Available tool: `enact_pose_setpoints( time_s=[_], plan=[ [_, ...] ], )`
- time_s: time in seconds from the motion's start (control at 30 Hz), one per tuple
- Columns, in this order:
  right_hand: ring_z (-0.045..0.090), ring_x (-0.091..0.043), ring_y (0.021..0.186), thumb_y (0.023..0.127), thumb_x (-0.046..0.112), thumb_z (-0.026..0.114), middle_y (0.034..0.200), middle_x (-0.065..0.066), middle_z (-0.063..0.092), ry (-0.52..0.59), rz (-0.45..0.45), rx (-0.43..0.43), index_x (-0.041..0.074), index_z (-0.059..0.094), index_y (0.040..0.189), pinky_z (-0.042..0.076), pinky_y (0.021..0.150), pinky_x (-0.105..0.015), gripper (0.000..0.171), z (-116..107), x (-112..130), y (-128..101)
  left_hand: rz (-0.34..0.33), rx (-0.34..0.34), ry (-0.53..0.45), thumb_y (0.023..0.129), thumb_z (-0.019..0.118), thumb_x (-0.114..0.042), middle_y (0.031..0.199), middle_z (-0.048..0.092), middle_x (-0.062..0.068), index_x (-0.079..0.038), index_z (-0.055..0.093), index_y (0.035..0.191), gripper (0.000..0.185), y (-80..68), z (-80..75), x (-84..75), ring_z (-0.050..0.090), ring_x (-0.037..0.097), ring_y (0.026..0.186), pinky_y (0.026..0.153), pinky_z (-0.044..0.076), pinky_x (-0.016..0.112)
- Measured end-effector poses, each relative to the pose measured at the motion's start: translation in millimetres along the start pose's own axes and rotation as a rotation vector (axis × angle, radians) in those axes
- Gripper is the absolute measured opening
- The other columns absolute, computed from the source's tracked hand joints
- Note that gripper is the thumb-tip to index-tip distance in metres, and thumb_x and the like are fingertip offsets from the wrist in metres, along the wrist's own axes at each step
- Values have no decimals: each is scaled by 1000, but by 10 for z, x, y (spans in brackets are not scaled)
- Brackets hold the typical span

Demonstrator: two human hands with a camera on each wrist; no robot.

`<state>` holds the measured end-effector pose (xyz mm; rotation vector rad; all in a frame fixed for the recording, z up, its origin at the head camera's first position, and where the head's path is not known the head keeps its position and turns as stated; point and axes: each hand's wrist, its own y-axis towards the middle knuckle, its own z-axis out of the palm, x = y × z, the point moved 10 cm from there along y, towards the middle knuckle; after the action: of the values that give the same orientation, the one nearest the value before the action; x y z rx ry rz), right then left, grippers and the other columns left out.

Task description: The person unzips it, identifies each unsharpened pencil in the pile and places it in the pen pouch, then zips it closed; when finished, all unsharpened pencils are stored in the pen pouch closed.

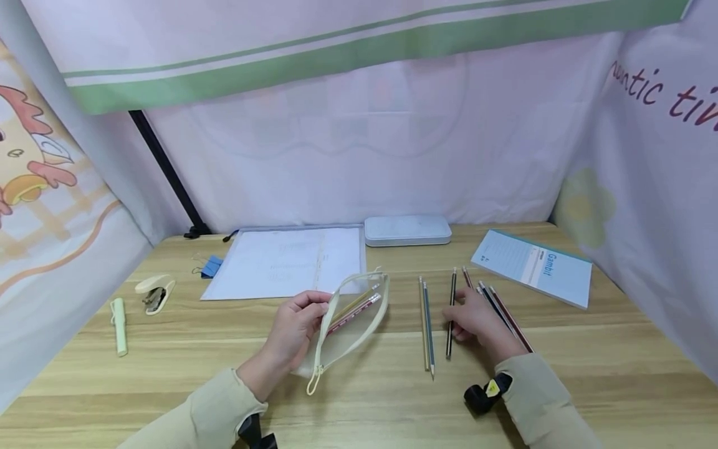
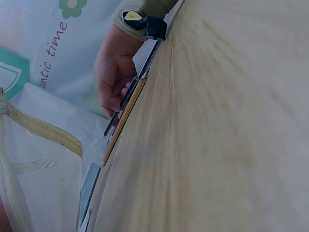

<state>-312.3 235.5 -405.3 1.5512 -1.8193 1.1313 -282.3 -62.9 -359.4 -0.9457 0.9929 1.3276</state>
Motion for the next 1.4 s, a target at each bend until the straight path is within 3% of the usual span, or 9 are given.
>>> enact_pose_setpoints(
  time_s=[0.23,0.43,0.63,1.07,1.4],
  plan=[
    [57,-9,51,82,1,49,67,-4,57,304,-19,29,-7,12,140,52,49,-25,69,117,51,-128,-8,16,7,78,56,8,74,62,0,7,63,92,15,-18,45,36,54,8,61,56,46,19],
    [60,-9,55,86,-1,50,66,-1,61,463,-108,7,-3,9,141,53,54,-23,69,222,325,-217,-1,25,34,78,56,8,71,61,-2,15,59,97,21,-20,93,56,52,8,58,55,44,18],
    [60,-9,54,87,-4,49,64,0,62,603,-135,-6,-2,7,142,54,56,-23,69,415,556,-331,3,25,49,78,56,8,70,60,-3,17,57,100,24,-25,106,76,51,7,57,54,44,18],
    [60,-13,54,81,-9,53,68,-6,62,724,-174,-27,0,17,137,54,56,-26,67,949,870,-510,13,32,50,79,56,7,73,60,-2,15,58,99,22,-9,150,90,52,7,59,55,45,18],
    [61,-12,56,83,-5,54,68,-4,63,754,-162,80,0,19,134,53,55,-23,63,1251,936,-607,34,5,47,78,56,6,72,59,-2,12,61,97,20,10,155,53,52,6,59,54,44,17]
  ],
)
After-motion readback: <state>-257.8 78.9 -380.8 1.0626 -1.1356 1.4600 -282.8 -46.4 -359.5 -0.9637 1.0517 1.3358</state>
